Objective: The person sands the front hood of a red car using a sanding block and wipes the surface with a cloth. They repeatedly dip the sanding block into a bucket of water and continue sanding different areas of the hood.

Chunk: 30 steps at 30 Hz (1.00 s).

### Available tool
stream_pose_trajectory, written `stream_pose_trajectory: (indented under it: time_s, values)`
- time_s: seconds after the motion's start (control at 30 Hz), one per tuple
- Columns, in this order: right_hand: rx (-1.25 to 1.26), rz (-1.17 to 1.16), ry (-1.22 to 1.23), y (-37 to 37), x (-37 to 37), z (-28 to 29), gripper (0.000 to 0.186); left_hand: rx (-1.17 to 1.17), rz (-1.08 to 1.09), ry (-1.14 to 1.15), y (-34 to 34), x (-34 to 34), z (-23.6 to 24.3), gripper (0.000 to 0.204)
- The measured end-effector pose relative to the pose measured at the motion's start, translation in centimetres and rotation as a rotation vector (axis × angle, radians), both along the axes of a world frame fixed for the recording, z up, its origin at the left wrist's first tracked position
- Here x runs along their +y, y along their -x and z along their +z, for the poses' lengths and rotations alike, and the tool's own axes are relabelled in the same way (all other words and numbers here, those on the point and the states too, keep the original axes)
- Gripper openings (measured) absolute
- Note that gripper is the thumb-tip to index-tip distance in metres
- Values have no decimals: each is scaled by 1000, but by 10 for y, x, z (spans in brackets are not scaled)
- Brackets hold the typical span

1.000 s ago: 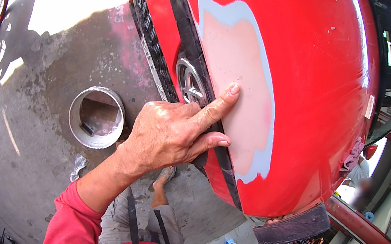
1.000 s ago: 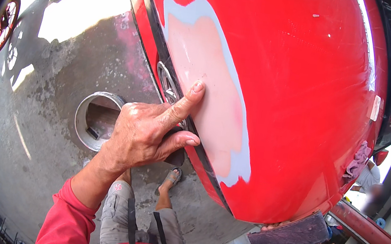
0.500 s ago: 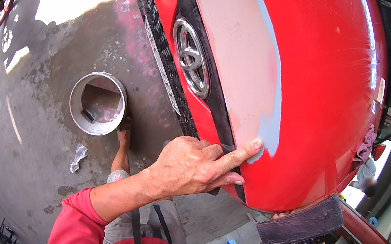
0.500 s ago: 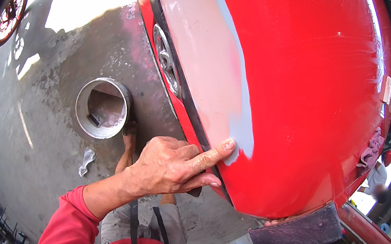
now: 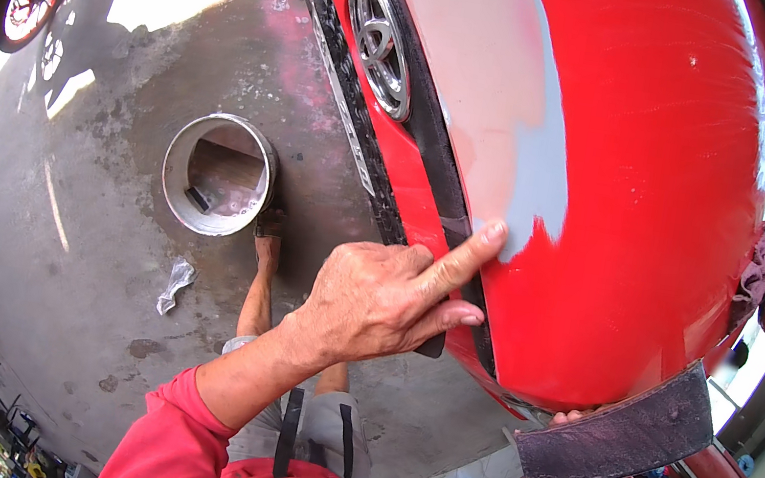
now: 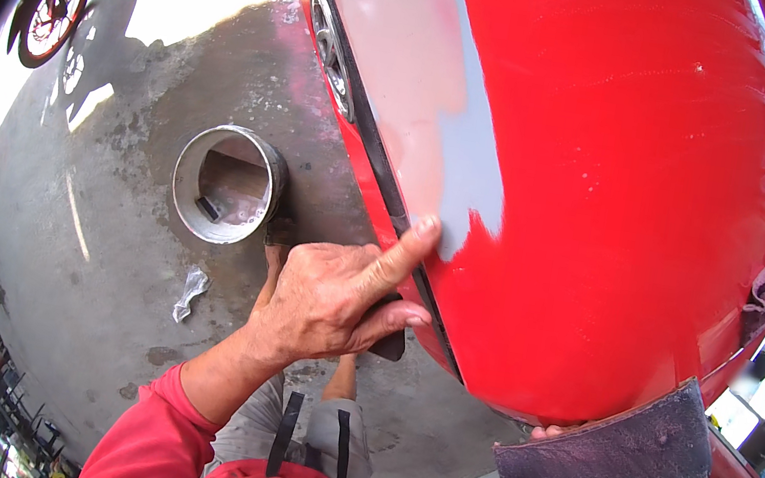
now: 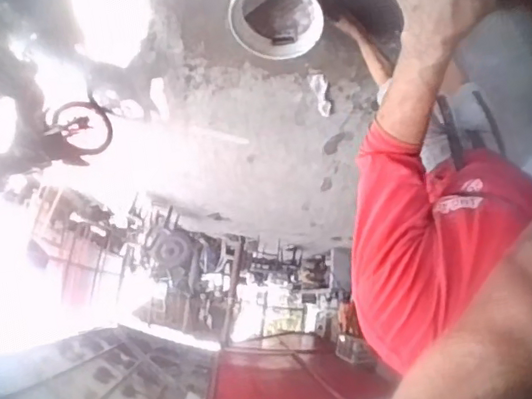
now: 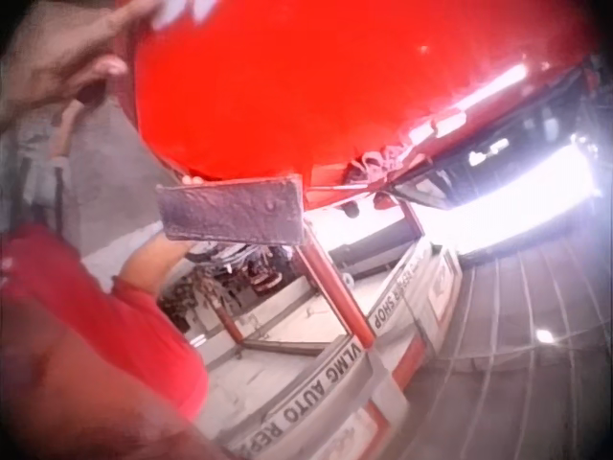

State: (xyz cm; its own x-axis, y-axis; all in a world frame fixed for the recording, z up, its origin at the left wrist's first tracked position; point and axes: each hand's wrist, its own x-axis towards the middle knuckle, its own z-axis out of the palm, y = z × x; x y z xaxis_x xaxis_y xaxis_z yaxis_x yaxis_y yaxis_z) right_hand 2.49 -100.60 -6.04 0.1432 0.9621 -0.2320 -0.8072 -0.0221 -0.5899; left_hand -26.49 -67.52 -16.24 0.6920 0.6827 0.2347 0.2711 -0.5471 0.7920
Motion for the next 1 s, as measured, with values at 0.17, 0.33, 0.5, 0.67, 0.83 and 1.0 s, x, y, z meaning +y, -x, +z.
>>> stream_pose_trajectory:
  time_s: [0.17, 0.33, 0.5, 0.67, 0.83, 1.0]
  values:
    - [-123, -92, 102, -10, -22, 1, 84, 64, 53, -44, 13, 32, 2, 75]
    - [-2370, 357, 137, -24, -58, -14, 82, -173, 83, 33, 21, 59, 5, 46]
    - [-2933, 228, -35, -3, -7, -3, 80, -246, 348, 342, 26, 108, -4, 18]
    - [-3028, 296, -88, -4, -11, 4, 74, -462, 499, 828, 4, 164, 19, 32]
    - [-3000, 324, -164, -22, -21, 5, 71, -360, 509, 814, 6, 188, 29, 33]
    - [-2937, 250, -170, -20, -17, 1, 66, -278, 426, 736, 6, 198, 24, 47]
